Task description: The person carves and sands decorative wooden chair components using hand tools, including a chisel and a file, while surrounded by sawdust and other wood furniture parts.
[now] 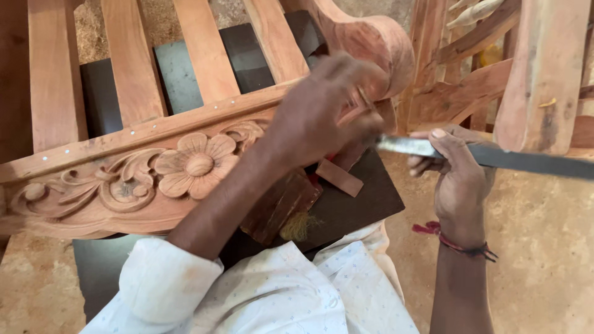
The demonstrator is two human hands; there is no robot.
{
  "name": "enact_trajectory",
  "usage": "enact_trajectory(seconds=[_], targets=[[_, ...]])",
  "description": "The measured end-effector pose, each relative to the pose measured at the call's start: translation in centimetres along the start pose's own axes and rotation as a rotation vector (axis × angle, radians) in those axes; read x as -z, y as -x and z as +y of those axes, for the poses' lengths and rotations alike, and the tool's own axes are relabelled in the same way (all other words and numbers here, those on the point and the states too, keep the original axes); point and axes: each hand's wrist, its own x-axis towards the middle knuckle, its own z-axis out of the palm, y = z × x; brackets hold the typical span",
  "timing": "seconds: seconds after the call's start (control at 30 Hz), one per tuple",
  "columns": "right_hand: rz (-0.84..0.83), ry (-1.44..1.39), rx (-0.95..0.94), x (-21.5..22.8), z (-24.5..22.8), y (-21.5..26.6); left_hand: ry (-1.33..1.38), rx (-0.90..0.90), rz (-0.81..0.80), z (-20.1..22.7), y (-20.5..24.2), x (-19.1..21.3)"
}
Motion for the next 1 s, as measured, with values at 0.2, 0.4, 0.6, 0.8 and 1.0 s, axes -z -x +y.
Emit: enact_trajectory(seconds=[0.2, 0.4, 0.6, 0.8, 1.0], targets=[[-0.028, -0.014, 0.049, -0.2, -3.4, 0.1, 0.409, -0.147, -0.089, 4.6, -1.4, -3.3], [-0.012, 0.254, 0.037, 2.9, -3.5, 1.2, 0.789, 0.049, 0.1, 6.0, -3.5, -4.6], [-0.096, 0.512, -0.144, 3.8, -2.3, 3.6, 1.127, 0.329, 0.009, 6.2, -3.2, -7.9], [-0.025, 0.694, -0.105, 2.6, -3.1, 2.7, 0.102, 0.311, -0.297, 6.5, -2.3, -6.4], [-0.051, 1.184, 0.191, 2.1, -4.6, 2.5, -0.269, -0.312, 0.162, 5.0, -1.0, -7.5]])
